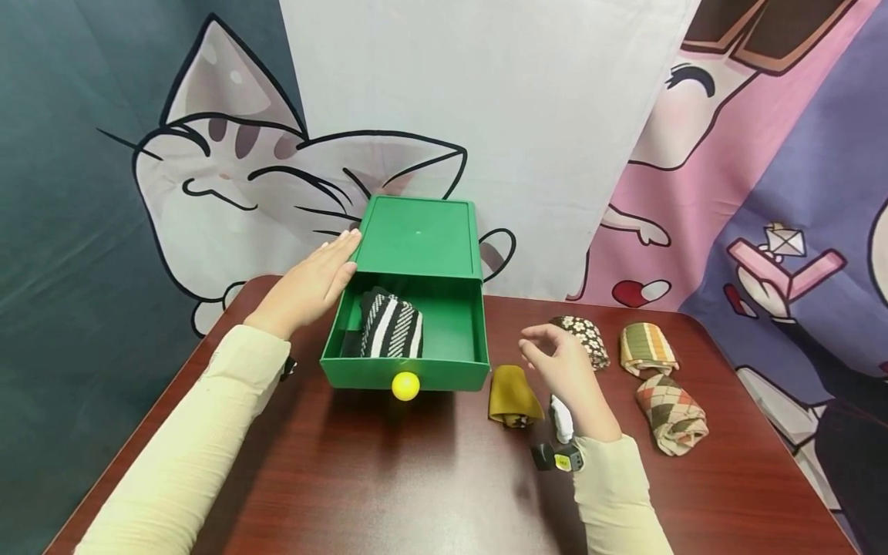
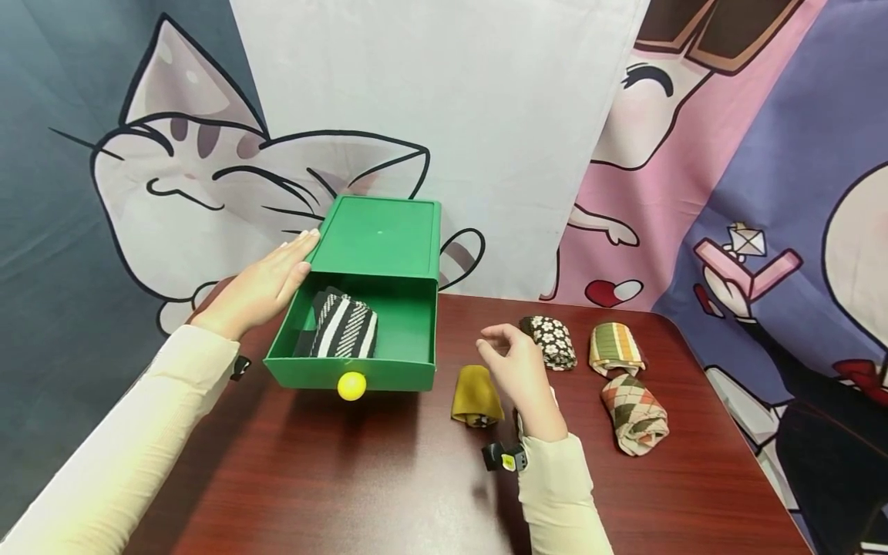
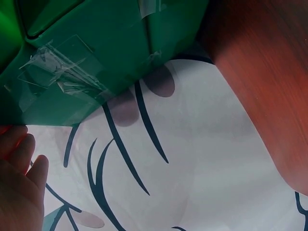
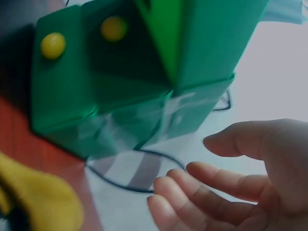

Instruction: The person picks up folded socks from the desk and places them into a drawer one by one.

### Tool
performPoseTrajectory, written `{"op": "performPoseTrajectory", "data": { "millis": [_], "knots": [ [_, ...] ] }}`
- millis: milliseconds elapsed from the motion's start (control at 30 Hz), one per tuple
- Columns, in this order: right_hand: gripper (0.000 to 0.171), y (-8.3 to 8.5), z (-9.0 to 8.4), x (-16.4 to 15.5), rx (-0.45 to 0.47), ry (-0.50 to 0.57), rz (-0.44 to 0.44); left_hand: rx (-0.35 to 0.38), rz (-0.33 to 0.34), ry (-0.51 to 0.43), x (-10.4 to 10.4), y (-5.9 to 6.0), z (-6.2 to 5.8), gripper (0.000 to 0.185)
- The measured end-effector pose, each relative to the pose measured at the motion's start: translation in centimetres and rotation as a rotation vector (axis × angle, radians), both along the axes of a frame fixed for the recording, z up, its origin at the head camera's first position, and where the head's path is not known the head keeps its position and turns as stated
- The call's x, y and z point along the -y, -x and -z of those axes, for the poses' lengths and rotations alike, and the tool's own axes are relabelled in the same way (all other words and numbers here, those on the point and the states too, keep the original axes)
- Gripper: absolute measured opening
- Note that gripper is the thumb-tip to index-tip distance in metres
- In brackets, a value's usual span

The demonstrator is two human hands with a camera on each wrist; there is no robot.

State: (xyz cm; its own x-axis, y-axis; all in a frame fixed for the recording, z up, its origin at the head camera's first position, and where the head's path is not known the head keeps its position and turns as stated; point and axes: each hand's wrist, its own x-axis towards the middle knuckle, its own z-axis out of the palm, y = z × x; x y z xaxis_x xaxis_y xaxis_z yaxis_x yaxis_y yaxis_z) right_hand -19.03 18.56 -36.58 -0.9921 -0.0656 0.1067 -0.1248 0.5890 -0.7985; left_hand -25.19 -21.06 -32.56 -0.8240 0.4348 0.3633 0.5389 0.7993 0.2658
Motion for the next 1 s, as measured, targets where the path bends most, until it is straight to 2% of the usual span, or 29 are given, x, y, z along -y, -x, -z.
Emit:
{"op": "performPoseTrajectory", "data": {
  "millis": [267,567,900,1000],
  "knots": [
    [0.032,0.0,2.1,-0.8,0.098,-0.154,0.034,-0.008,0.005,-0.005,-0.1,0.0,0.0,0.055],
    [0.045,0.0,4.1,-1.1,0.197,-0.271,0.023,-0.012,0.002,0.004,0.0,0.1,0.0,0.054],
    [0.051,-0.2,4.9,-0.7,0.278,-0.268,0.025,-0.002,-0.007,0.002,0.0,0.1,0.1,0.054],
    [0.052,-0.2,5.3,-0.6,0.269,-0.288,0.015,-0.003,-0.007,0.002,0.0,0.1,0.0,0.054]
  ]
}}
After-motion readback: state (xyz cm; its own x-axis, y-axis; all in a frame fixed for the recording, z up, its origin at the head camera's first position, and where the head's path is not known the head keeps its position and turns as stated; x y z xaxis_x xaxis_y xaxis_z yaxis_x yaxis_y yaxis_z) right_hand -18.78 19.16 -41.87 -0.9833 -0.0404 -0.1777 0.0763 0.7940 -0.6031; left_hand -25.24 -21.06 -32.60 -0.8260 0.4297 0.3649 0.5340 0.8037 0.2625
